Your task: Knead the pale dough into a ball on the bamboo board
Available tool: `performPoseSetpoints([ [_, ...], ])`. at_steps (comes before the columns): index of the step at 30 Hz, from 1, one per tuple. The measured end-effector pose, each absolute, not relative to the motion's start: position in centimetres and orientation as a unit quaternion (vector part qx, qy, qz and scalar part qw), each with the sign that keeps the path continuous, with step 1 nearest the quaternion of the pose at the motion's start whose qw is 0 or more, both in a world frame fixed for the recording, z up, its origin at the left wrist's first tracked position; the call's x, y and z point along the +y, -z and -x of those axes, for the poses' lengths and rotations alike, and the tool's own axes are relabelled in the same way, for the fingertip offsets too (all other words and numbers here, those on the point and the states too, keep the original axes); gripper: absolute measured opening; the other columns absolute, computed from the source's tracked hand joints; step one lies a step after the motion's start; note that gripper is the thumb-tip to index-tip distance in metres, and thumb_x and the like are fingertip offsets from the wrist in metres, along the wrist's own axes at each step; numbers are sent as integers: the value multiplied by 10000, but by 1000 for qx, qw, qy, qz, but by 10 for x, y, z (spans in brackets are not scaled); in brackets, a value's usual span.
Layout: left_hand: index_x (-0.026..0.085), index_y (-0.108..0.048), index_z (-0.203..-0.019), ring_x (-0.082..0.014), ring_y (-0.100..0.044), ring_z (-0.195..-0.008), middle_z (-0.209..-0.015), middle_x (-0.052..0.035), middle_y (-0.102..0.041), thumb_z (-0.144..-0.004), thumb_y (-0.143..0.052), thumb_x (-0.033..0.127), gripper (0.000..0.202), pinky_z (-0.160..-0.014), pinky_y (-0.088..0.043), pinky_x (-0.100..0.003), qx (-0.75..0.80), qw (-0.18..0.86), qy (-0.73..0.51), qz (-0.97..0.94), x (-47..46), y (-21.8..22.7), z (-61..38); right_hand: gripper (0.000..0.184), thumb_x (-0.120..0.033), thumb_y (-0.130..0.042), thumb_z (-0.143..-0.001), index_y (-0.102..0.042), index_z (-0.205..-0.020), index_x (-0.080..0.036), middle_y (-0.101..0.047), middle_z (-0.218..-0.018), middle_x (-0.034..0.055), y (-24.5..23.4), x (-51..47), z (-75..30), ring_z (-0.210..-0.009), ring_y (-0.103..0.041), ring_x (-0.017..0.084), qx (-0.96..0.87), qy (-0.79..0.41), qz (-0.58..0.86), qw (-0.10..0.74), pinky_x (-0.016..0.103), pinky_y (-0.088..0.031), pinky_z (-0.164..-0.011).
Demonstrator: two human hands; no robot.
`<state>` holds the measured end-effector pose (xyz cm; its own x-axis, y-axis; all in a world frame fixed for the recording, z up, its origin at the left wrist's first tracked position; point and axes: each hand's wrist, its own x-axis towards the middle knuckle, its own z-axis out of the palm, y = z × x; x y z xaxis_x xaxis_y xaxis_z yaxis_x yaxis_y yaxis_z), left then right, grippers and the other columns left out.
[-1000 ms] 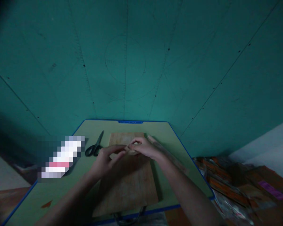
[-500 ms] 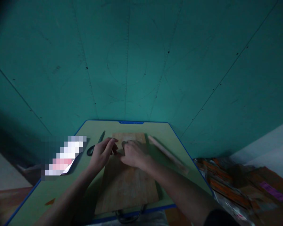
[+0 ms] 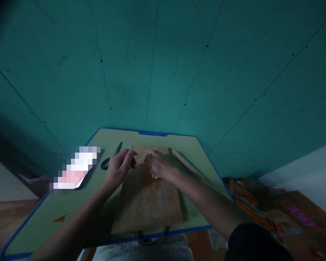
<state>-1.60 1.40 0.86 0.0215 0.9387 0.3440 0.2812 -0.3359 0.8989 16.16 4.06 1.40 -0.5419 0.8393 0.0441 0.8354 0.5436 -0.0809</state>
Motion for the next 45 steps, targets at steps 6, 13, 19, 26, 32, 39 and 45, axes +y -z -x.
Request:
performPoseSetpoints([
  [6, 176, -632, -779, -113, -566, -482, -545, 21, -596, -927, -430, 405, 340, -519, -425, -216, 484, 306, -519, -635, 12, -10, 15, 239, -263, -380, -1001, -610, -1020, -200, -604, -1049, 86, -10, 51, -152, -910, -576, 200, -863, -35, 503, 31, 309, -401, -760],
  [13, 173, -627, -774, -121, -545, -474, -517, 29, -559, -917, -419, 416, 350, -496, -402, -223, 502, 324, -522, -609, 17, -4, 20, 260, -259, -351, -1006, -603, -972, -206, -643, -1071, 58, -21, 63, -155, -1010, -594, 179, -822, -168, 538, 77, 272, -420, -805],
  [19, 174, -637, -810, -127, -545, -487, -532, 30, -561, -920, -415, 420, 350, -505, -400, -238, 505, 326, -515, -612, 20, -2, 23, 225, -317, -419, -979, -606, -1032, -204, -644, -1099, 70, -22, 26, -151, -1068, -580, 198, -789, -118, 585, 148, 305, -411, -891],
  [26, 187, -614, -789, -129, -533, -479, -520, 37, -547, -905, -421, 426, 329, -507, -399, -245, 496, 333, -527, -604, 20, -2, 22, 288, -353, -503, -928, -663, -1041, -143, -646, -1078, 144, 5, 12, -135, -1040, -571, 270, -809, 38, 572, 126, 366, -426, -893],
  [32, 187, -615, -794, -125, -529, -472, -522, 38, -553, -911, -427, 415, 318, -499, -396, -243, 493, 330, -534, -603, 21, 1, 23, 226, -253, -520, -886, -727, -813, -198, -723, -912, 67, 1, 51, -141, -850, -628, 186, -824, 6, 545, 155, 275, -410, -712],
  [39, 188, -611, -748, -124, -534, -468, -504, 37, -547, -914, -435, 426, 339, -498, -389, -236, 503, 327, -508, -618, 21, 3, 20, 418, -424, -532, -879, -694, -577, -185, -658, -604, 37, -7, 73, -133, -593, -544, 146, -754, -119, 612, 205, 280, -250, -538],
  [45, 189, -608, -752, -131, -539, -463, -514, 29, -557, -907, -427, 447, 351, -487, -403, -242, 503, 334, -517, -607, 21, 2, 22, 472, -472, -434, -930, -679, -672, -161, -594, -578, 6, -4, 81, -138, -559, -530, 125, -665, -263, 627, 310, 234, -323, -513],
])
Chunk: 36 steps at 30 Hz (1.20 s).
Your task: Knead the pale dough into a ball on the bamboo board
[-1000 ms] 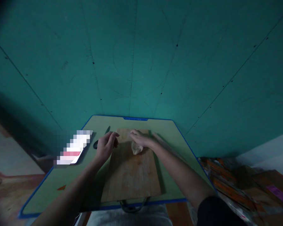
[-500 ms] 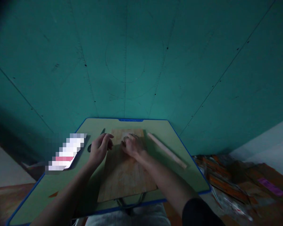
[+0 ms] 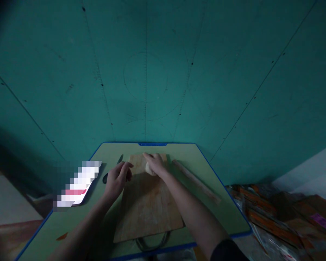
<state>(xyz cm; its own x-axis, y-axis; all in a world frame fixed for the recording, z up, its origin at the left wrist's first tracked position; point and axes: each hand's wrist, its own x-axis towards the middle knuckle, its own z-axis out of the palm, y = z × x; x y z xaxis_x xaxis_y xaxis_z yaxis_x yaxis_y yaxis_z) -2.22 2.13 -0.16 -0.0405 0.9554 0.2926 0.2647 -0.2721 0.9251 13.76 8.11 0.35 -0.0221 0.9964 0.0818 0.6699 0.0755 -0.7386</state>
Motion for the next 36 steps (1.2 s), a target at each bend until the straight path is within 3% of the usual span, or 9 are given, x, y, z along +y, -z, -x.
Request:
performPoseSetpoints([
  [5, 190, -608, -752, -133, -540, -467, -511, 27, -558, -902, -432, 447, 346, -491, -401, -246, 504, 333, -519, -605, 22, 2, 23, 245, -360, -533, -896, -702, -942, -188, -713, -911, 41, 7, 64, -150, -837, -636, 156, -666, -407, 495, 381, 251, -469, -730],
  [10, 190, -609, -753, -137, -532, -461, -505, 25, -552, -904, -419, 462, 365, -486, -397, -251, 502, 333, -518, -608, 23, 3, 24, 320, -159, -409, -933, -689, -1078, -213, -710, -1128, 56, -10, 41, -172, -1073, -623, 161, -762, -260, 495, 328, 283, -441, -924],
  [15, 187, -614, -741, -133, -522, -448, -497, 22, -550, -891, -444, 472, 365, -479, -384, -248, 498, 342, -522, -602, 23, 2, 23, 357, -116, -394, -926, -661, -1145, -208, -720, -1131, 58, -29, 17, -170, -1043, -644, 177, -827, -97, 524, 179, 276, -439, -860],
  [18, 180, -612, -741, -129, -511, -440, -489, 24, -543, -856, -503, 485, 343, -468, -369, -241, 484, 383, -544, -568, 23, 0, 22, 287, -278, -416, -966, -671, -1067, -197, -713, -1083, 86, -29, 7, -157, -974, -654, 221, -835, -20, 536, 119, 314, -443, -796],
  [21, 171, -604, -816, -141, -534, -453, -546, 11, -579, -802, -543, 533, 367, -452, -371, -240, 421, 532, -577, -455, 25, -7, 23, 337, -469, -490, -933, -680, -986, -196, -696, -1048, 100, -31, 5, -149, -908, -656, 245, -839, 15, 539, 71, 329, -434, -738],
  [24, 155, -611, -920, -172, -616, -555, -727, -58, -671, -792, -518, 569, 444, -502, -440, -269, 342, 684, -558, -324, 27, -17, 28, 271, -368, -469, -952, -675, -934, -194, -688, -1038, 94, -38, 7, -152, -860, -653, 214, -838, 4, 541, 63, 319, -407, -734],
  [26, 148, -619, -935, -184, -646, -628, -806, -86, -685, -810, -473, 589, 481, -562, -482, -293, 322, 717, -549, -283, 27, -22, 31, 226, -241, -448, -946, -664, -897, -194, -697, -983, 75, -40, 8, -156, -842, -646, 190, -832, -21, 550, 71, 308, -386, -741],
  [30, 171, -602, -898, -193, -644, -670, -778, -59, -653, -805, -431, 651, 518, -597, -493, -309, 336, 675, -568, -330, 26, -18, 27, 174, -145, -479, -883, -644, -847, -187, -699, -906, 65, -29, 9, -159, -820, -623, 183, -811, -39, 574, 102, 297, -361, -695],
  [36, 183, -539, -818, -126, -524, -505, -600, 30, -551, -755, -523, 622, 444, -495, -411, -239, 448, 540, -590, -400, 21, 6, 2, 166, -242, -541, -879, -664, -784, -183, -689, -895, 84, -5, 8, -152, -832, -613, 191, -794, -20, 589, 148, 292, -384, -695],
])
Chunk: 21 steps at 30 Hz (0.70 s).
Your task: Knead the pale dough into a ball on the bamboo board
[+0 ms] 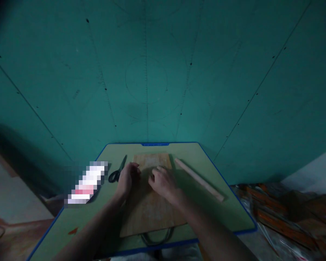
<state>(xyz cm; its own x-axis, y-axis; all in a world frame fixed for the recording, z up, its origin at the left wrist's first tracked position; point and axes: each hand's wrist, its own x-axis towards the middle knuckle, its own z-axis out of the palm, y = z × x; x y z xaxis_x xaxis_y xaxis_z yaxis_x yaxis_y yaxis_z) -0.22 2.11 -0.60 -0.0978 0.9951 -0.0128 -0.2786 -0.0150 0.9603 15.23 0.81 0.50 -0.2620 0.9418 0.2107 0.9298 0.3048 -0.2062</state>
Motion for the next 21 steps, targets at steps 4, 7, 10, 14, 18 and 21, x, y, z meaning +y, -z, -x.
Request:
performPoseSetpoints([
  [4, 201, -523, -809, -111, -465, -440, -535, 61, -501, -807, -497, 539, 339, -423, -353, -212, 483, 478, -586, -441, 16, 13, -5, 209, -252, -557, -863, -671, -702, -188, -689, -833, 75, -1, 8, -153, -750, -603, 171, -775, -38, 608, 171, 283, -375, -648],
  [7, 213, -517, -813, -109, -443, -405, -514, 74, -487, -817, -497, 499, 287, -382, -326, -202, 485, 497, -558, -454, 13, 13, -7, 257, -277, -598, -826, -627, -587, -187, -667, -722, 52, 2, 6, -158, -661, -573, 152, -761, -58, 610, 213, 278, -347, -602],
  [10, 212, -519, -795, -103, -426, -396, -496, 80, -463, -817, -494, 490, 280, -366, -305, -191, 481, 505, -551, -459, 10, 14, -8, 388, -354, -573, -847, -549, -495, -192, -602, -559, 24, 1, 5, -164, -547, -524, 136, -741, -120, 606, 264, 277, -313, -539],
  [14, 207, -525, -796, -98, -418, -395, -501, 77, -459, -824, -482, 478, 276, -371, -313, -189, 476, 498, -564, -455, 9, 13, -8, 506, -470, -457, -905, -529, -484, -199, -529, -439, 4, -5, 11, -162, -446, -495, 125, -683, -249, 609, 316, 263, -296, -482],
  [18, 209, -523, -790, -96, -398, -390, -497, 78, -446, -821, -470, 489, 287, -362, -311, -191, 480, 503, -563, -447, 8, 10, -8, 519, -490, -497, -867, -458, -438, -199, -483, -426, -1, -3, 17, -152, -443, -431, 110, -703, -207, 602, 317, 273, -235, -477],
  [21, 201, -534, -783, -92, -409, -399, -498, 75, -444, -820, -471, 487, 295, -374, -325, -188, 481, 495, -562, -456, 8, 9, -8, 504, -456, -515, -854, -442, -428, -197, -477, -440, -1, 1, 19, -147, -458, -397, 106, -727, -175, 596, 294, 285, -200, -483],
])
